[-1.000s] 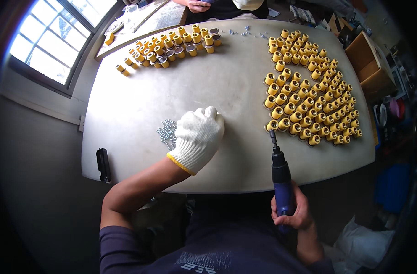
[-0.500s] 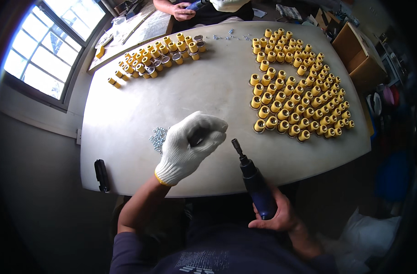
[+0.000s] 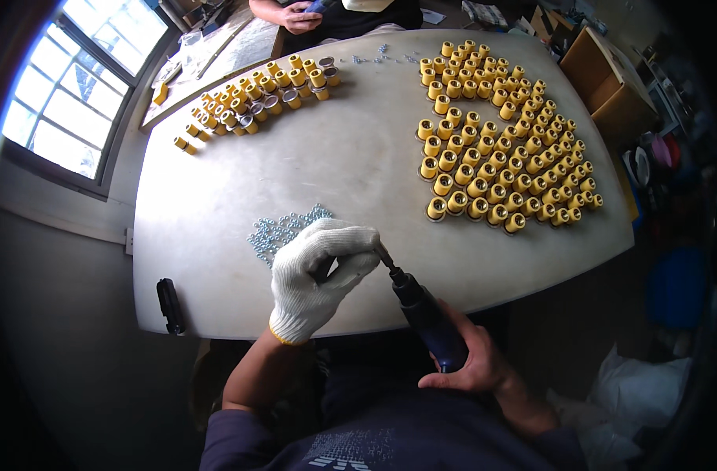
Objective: The person assembles small yellow components and metal fasteners using an electric screwdriver.
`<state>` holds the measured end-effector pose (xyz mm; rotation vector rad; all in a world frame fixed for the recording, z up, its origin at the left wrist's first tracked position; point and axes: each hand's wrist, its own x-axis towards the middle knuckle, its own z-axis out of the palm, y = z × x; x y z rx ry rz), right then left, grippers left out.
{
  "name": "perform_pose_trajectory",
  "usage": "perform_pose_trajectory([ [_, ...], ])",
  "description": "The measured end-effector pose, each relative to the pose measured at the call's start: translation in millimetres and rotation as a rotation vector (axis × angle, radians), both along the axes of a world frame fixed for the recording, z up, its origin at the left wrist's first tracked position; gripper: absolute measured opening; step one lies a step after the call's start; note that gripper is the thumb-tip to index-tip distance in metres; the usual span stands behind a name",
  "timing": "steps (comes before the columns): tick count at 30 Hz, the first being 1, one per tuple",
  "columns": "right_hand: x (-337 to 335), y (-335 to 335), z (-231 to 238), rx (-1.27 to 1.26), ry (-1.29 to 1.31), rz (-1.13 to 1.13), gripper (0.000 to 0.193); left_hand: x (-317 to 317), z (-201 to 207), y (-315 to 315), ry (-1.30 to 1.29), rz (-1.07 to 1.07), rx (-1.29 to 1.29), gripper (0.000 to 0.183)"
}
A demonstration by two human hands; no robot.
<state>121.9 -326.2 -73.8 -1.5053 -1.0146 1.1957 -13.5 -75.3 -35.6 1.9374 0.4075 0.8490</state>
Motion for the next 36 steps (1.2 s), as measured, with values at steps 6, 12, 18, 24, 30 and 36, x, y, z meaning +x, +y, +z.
perform_pose_trajectory([
  [6, 6.6, 1.4, -0.7, 0.045, -0.143, 0.022, 0.115, -1.5, 8.5, 14.4, 0.183, -0.144, -0.295, 0.019],
  [12, 2.8, -6.3, -17.0, 0.059, 0.013, -0.044, 0.117, 70.5, -12.0, 111.9, 0.264, 0.457, 0.248, 0.036],
  [18, 0.2, -9.0, -11.5, 0.004, 0.010, -0.014, 0.118, 133.9, -39.4, 205.9, 0.347, 0.648, 0.413, 0.050],
  [24, 3.2, -15.3, -21.2, 0.060, -0.062, -0.051, 0.120, 152.8, -41.5, 216.8, 0.384, 0.673, 0.364, 0.043],
  [30, 2.7, -15.0, -17.9, 0.030, -0.042, -0.046, 0.119, 149.4, -44.8, 229.2, 0.436, 0.668, 0.351, 0.043],
  [36, -0.4, -15.0, -16.7, 0.021, -0.049, -0.034, 0.119, 155.4, -44.6, 225.2, 0.433, 0.710, 0.390, 0.039],
])
